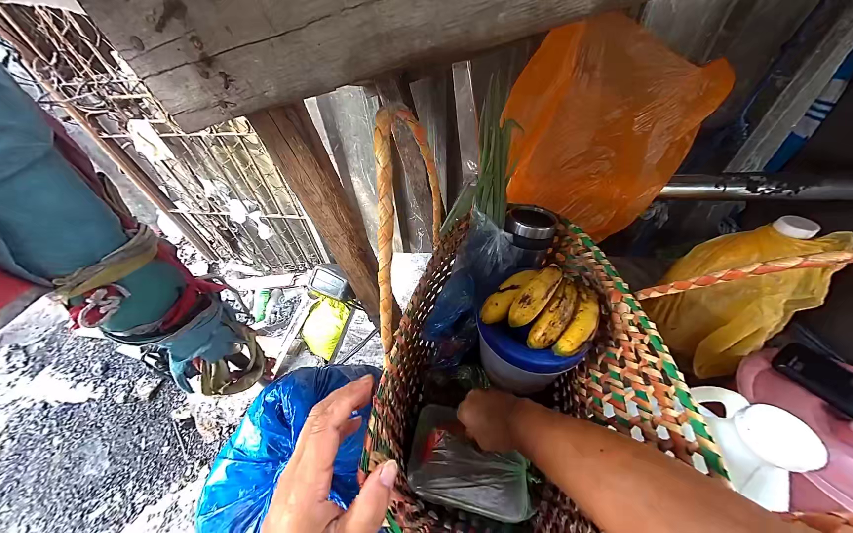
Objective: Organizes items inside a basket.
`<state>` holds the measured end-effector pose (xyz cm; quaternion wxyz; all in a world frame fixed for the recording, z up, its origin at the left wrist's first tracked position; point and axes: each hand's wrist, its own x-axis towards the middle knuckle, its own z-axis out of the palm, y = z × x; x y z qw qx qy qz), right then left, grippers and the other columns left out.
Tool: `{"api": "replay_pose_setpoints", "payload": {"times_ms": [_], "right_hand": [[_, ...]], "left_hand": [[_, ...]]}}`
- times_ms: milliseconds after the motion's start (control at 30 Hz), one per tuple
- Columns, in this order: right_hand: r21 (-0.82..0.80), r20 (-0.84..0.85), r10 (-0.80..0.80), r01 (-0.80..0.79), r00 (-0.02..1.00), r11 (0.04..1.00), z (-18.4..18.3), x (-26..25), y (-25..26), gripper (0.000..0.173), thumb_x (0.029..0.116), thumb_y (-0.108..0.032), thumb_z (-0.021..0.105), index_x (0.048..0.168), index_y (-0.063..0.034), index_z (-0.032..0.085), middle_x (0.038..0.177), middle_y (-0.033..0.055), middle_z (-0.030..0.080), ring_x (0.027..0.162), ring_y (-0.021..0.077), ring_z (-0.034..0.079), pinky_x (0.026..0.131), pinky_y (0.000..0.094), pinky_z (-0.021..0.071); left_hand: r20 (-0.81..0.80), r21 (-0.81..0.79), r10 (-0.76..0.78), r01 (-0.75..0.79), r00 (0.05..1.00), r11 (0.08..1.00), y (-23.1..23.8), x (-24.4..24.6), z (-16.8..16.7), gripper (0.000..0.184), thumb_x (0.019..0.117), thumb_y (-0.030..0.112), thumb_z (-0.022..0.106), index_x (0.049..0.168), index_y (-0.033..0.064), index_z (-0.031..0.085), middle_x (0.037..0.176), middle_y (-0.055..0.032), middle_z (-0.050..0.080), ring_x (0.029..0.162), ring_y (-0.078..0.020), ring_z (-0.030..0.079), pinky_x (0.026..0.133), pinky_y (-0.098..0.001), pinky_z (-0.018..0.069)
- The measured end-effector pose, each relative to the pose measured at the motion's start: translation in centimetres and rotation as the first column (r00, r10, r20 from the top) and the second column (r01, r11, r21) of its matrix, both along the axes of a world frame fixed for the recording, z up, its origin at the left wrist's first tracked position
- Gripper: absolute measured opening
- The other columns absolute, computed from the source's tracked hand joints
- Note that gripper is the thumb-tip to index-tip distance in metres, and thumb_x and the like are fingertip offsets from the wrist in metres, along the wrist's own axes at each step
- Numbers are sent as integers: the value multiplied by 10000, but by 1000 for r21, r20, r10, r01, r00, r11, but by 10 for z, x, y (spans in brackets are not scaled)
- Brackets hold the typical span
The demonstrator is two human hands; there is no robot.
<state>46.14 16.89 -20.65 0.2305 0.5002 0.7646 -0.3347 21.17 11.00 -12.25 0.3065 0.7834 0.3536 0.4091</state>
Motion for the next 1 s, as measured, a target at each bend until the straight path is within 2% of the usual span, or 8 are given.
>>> {"api": "replay_pose_setpoints", "payload": {"times_ms": [100,200,333,400,567,700,833,1000], "right_hand": [[-27,47,-16,18,999,999,-1,-2,-7,256,1023,-111,552,1139,99,643,1229,323,628,1190,496,602,945,691,476],[-3,73,-83,83,994,997,-6,-4,-17,275,1027,-130,537,1136,97,648,1241,319,630,1199,492,600,951,687,470],[54,83,-280,276,957,960,-3,-4,-19,321,994,-169,610,1175,95,635,1279,305,612,1204,465,606,941,642,507],[51,66,-314,311,947,949,-8,-4,-19,353,979,-194,645,1183,95,631,1279,306,607,1209,461,601,948,633,507],[-13,-57,-198,198,979,980,-20,-14,-24,202,956,-44,617,1103,82,674,1186,306,648,1148,478,624,942,652,504],[-129,-110,-129,115,985,985,-22,3,-1,239,974,-115,626,1090,79,703,1050,283,682,976,415,667,858,605,514],[-72,-84,-73,67,994,995,-25,5,-6,213,937,-85,658,1049,90,706,1104,299,669,1086,459,637,930,649,487],[-40,-118,10,-15,993,999,-28,3,-7,173,945,-73,627,998,61,723,1052,278,684,1053,451,647,902,643,492]], "left_hand": [[-47,13,28,-27,998,1000,-2,4,7,641,929,215,690,1427,-101,439,1422,-274,511,1286,-296,570,991,-444,558],[-14,-30,-7,7,1000,1000,-5,10,11,613,922,146,689,1422,-108,441,1425,-262,515,1272,-299,590,976,-435,582],[40,-69,-6,9,999,998,-7,14,11,616,901,97,693,1417,-119,438,1428,-256,512,1248,-280,610,960,-420,595],[53,-83,-1,5,999,997,-9,13,10,620,905,110,693,1420,-118,434,1423,-245,520,1238,-263,616,958,-412,595],[88,-86,-6,13,996,996,-7,13,5,629,933,184,692,1423,-110,429,1401,-228,543,1233,-250,616,957,-412,590],[106,-88,-8,18,994,996,-6,11,3,625,951,217,684,1423,-103,428,1398,-211,548,1234,-235,616,968,-403,589],[116,-80,-22,31,993,996,-5,12,1,626,945,223,693,1417,-100,437,1387,-208,558,1229,-236,620,972,-400,589],[135,-85,-40,52,990,995,-4,10,0,595,972,220,665,1417,-105,440,1402,-221,544,1253,-250,602,995,-422,573]]}}
